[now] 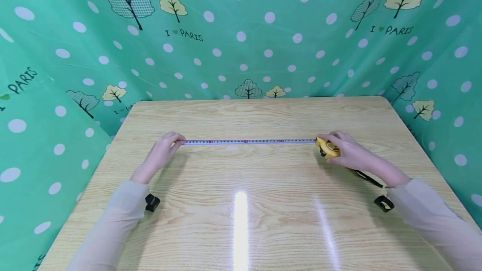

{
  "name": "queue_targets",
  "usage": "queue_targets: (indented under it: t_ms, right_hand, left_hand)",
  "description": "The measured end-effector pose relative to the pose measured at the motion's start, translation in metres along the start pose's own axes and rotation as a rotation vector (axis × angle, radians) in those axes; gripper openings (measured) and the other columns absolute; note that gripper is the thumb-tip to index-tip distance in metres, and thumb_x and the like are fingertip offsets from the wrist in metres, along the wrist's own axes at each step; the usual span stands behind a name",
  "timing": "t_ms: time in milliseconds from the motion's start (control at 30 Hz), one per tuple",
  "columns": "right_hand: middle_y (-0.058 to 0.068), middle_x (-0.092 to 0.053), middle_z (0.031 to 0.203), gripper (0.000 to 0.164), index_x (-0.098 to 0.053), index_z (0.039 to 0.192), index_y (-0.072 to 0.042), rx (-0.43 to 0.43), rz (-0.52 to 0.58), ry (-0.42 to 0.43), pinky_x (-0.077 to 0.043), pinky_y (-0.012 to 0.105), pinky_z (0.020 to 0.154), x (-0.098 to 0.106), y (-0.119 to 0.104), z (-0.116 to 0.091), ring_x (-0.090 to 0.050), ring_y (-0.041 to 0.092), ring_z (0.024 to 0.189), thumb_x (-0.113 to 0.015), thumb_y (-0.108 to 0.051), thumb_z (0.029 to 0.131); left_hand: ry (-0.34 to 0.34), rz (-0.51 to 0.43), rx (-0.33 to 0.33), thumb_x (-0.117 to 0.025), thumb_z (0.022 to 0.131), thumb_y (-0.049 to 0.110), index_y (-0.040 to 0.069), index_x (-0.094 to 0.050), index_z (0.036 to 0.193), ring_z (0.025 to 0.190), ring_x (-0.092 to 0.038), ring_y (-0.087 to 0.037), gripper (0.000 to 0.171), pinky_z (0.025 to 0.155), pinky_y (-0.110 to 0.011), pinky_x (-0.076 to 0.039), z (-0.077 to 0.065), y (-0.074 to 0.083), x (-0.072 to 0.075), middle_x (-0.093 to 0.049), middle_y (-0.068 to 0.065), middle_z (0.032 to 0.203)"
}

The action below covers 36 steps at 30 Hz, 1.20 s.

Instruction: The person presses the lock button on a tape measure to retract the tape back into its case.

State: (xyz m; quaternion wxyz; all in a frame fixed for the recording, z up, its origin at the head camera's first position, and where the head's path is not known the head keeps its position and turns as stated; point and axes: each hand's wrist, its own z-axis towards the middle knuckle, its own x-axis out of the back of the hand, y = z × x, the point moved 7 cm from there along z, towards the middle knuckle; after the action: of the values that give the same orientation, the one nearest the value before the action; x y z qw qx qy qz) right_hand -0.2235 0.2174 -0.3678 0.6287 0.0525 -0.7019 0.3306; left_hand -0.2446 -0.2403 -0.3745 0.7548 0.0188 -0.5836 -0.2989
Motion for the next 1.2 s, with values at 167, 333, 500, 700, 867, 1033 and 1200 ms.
queue_targets:
  t_ms: [167,333,500,700,867,1033,1200]
  right_hand:
    - [0.023,-0.042,0.116,0.068,-0.038,0.131,-0.006,0.01,0.003,0.01,-0.04,0.051,0.077,0.0,-0.002,0.001,-0.04,0.037,0.103,-0.072,-0.009,0.072]
    - [0.024,-0.041,0.116,0.069,-0.037,0.131,-0.007,0.017,0.007,0.011,-0.04,0.052,0.078,0.0,-0.005,0.002,-0.039,0.039,0.104,-0.072,-0.008,0.072]
    - [0.024,-0.042,0.115,0.069,-0.038,0.13,-0.005,0.038,0.002,0.025,-0.04,0.051,0.078,-0.001,-0.007,0.005,-0.04,0.038,0.103,-0.073,-0.008,0.072]
    - [0.025,-0.041,0.117,0.069,-0.036,0.132,-0.006,0.018,0.006,0.011,-0.04,0.053,0.079,-0.001,-0.008,0.005,-0.039,0.039,0.105,-0.072,-0.008,0.072]
    - [0.026,-0.04,0.118,0.069,-0.035,0.133,-0.007,0.005,0.008,-0.002,-0.039,0.053,0.08,-0.002,-0.008,0.005,-0.038,0.04,0.107,-0.071,-0.008,0.074]
    - [0.025,-0.041,0.117,0.07,-0.036,0.133,-0.007,0.016,0.001,0.005,-0.04,0.051,0.078,-0.003,-0.009,0.007,-0.038,0.039,0.105,-0.072,-0.009,0.073]
    - [0.025,-0.041,0.117,0.07,-0.036,0.133,-0.008,0.017,-0.005,0.008,-0.04,0.052,0.078,-0.003,-0.009,0.008,-0.039,0.039,0.105,-0.072,-0.01,0.073]
  left_hand:
    - [0.004,-0.008,-0.015,-0.057,0.085,0.003,0.001,-0.062,0.091,0.082,-0.057,-0.025,0.008,0.071,-0.038,-0.05,0.002,0.003,-0.002,-0.061,-0.011,0.086]
    - [0.001,-0.01,-0.02,-0.057,0.085,0.004,0.001,-0.062,0.091,0.081,-0.057,-0.025,0.009,0.071,-0.038,-0.049,0.004,0.008,-0.002,-0.061,-0.01,0.085]
    - [-0.001,-0.016,-0.024,-0.057,0.085,0.005,0.001,-0.062,0.092,0.081,-0.057,-0.024,0.009,0.071,-0.038,-0.049,0.006,0.012,-0.002,-0.061,-0.01,0.086]
    - [-0.003,-0.018,-0.023,-0.058,0.085,0.005,0.002,-0.063,0.092,0.081,-0.057,-0.024,0.009,0.07,-0.037,-0.049,0.009,0.016,-0.003,-0.061,-0.009,0.085]
    - [-0.002,-0.025,-0.036,-0.058,0.085,0.005,0.002,-0.063,0.091,0.08,-0.057,-0.022,0.009,0.07,-0.036,-0.049,0.012,0.02,-0.006,-0.061,-0.008,0.084]
    - [0.0,-0.026,-0.049,-0.058,0.085,0.005,0.003,-0.063,0.09,0.079,-0.056,-0.022,0.008,0.068,-0.036,-0.049,0.013,0.022,-0.007,-0.06,-0.008,0.084]
    - [-0.004,-0.031,-0.05,-0.058,0.084,0.005,0.002,-0.062,0.09,0.081,-0.056,-0.023,0.008,0.069,-0.037,-0.049,0.015,0.024,-0.008,-0.061,-0.009,0.085]
